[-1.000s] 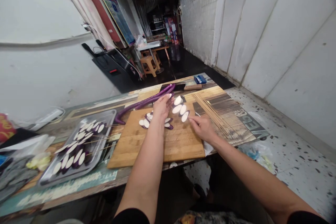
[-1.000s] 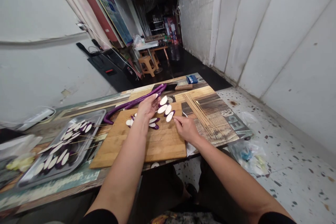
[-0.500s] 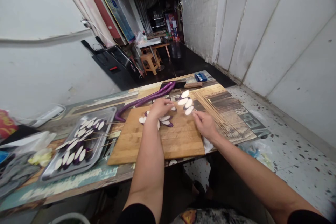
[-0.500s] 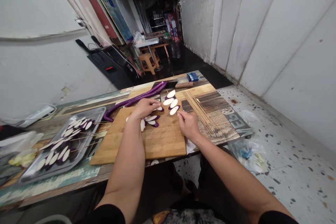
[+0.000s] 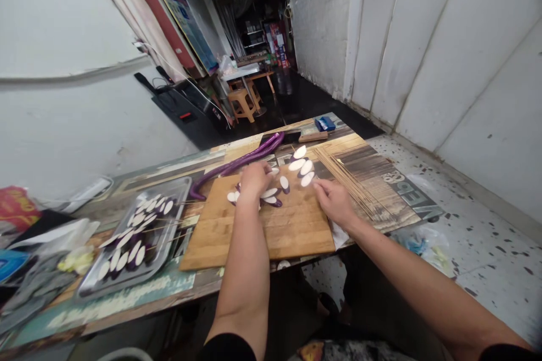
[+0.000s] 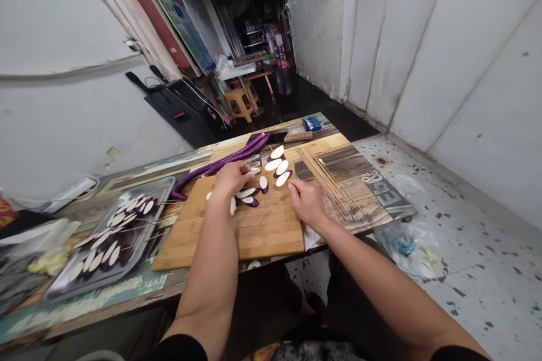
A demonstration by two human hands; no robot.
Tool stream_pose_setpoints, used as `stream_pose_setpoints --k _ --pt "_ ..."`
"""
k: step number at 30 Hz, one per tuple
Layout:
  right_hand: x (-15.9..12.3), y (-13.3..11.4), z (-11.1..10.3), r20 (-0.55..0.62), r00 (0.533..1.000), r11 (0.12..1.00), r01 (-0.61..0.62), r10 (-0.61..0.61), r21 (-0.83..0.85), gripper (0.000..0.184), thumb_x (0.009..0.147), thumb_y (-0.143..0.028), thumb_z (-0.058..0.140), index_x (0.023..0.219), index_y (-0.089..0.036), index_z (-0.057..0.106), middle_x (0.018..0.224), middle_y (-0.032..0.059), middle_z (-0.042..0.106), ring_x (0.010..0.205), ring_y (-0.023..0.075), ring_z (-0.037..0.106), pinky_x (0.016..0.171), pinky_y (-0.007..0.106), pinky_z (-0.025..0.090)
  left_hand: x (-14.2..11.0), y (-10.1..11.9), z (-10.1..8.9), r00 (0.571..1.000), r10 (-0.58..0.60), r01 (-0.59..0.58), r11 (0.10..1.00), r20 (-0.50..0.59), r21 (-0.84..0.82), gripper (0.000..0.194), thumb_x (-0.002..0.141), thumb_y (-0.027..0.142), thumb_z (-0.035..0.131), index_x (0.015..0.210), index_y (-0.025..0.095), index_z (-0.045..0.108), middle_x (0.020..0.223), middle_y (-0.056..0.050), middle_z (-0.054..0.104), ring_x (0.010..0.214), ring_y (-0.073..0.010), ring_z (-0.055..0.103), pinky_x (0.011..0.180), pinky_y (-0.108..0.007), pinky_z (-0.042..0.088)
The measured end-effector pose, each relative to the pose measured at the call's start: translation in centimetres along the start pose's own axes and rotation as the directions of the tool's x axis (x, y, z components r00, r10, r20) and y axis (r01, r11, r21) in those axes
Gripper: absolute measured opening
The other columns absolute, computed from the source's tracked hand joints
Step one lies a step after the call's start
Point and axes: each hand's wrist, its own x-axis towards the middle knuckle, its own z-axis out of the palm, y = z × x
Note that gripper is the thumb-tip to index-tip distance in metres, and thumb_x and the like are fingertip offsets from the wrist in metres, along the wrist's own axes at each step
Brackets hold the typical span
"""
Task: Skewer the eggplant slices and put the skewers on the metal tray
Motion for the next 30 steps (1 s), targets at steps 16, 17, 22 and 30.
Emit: stream_pose_setpoints --k 16,17,22,30 --pt "-0.3 0.3 0.4 0.15 0.982 0.994 0.106 -0.111 0.042 0.024 0.088 -0.024 0.047 0.095 -0.019 0.069 0.09 0.0042 0.068 0.075 0.0193 0.064 0.066 0.027 0.048 0.3 1.5 0.6 0.915 -0.31 0.373 0.417 0.256 -0.829 0.002 0.079 0.011 0.059 0.077 0.012 0.059 0.075 -0.009 0.069 0.063 -0.0127 0.066 0.062 -0.023 0.051" --pt "-0.3 0.3 0.3 0.154 0.982 0.994 0.102 -0.108 0.041 0.023 0.088 -0.024 0.047 0.095 -0.019 0.069 0.09 0.0041 0.068 0.075 0.0193 0.064 0.067 0.027 0.048 0.3 1.6 0.6 0.914 -0.315 0.375 0.41 0.257 -0.831 0.002 0.079 0.012 0.061 0.077 0.012 0.059 0.075 -0.009 0.069 0.064 -0.0135 0.066 0.063 -0.024 0.051" --pt "-0.3 0.2 0.3 0.15 0.983 0.994 0.107 -0.11 0.032 0.023 0.087 -0.023 0.048 0.095 -0.019 0.069 0.086 0.0032 0.068 0.07 0.018 0.063 0.064 0.026 0.047 0.6 1.4 1.0 0.916 -0.307 0.368 0.392 0.257 -0.843 0.006 0.076 0.012 0.065 0.079 0.012 0.061 0.073 -0.008 0.069 0.065 -0.0129 0.066 0.063 -0.022 0.051" --pt "-0.3 0.4 0.4 0.148 0.983 0.993 0.108 -0.113 0.04 0.023 0.087 -0.023 0.048 0.095 -0.019 0.069 0.088 0.0038 0.068 0.073 0.0185 0.064 0.065 0.026 0.048 0.9 1.5 0.8 0.907 -0.389 0.32 0.381 0.164 -0.867 0.009 0.07 0.007 0.068 0.074 0.013 0.063 0.054 0.004 0.057 0.041 -0.0037 0.048 0.044 -0.016 0.038"
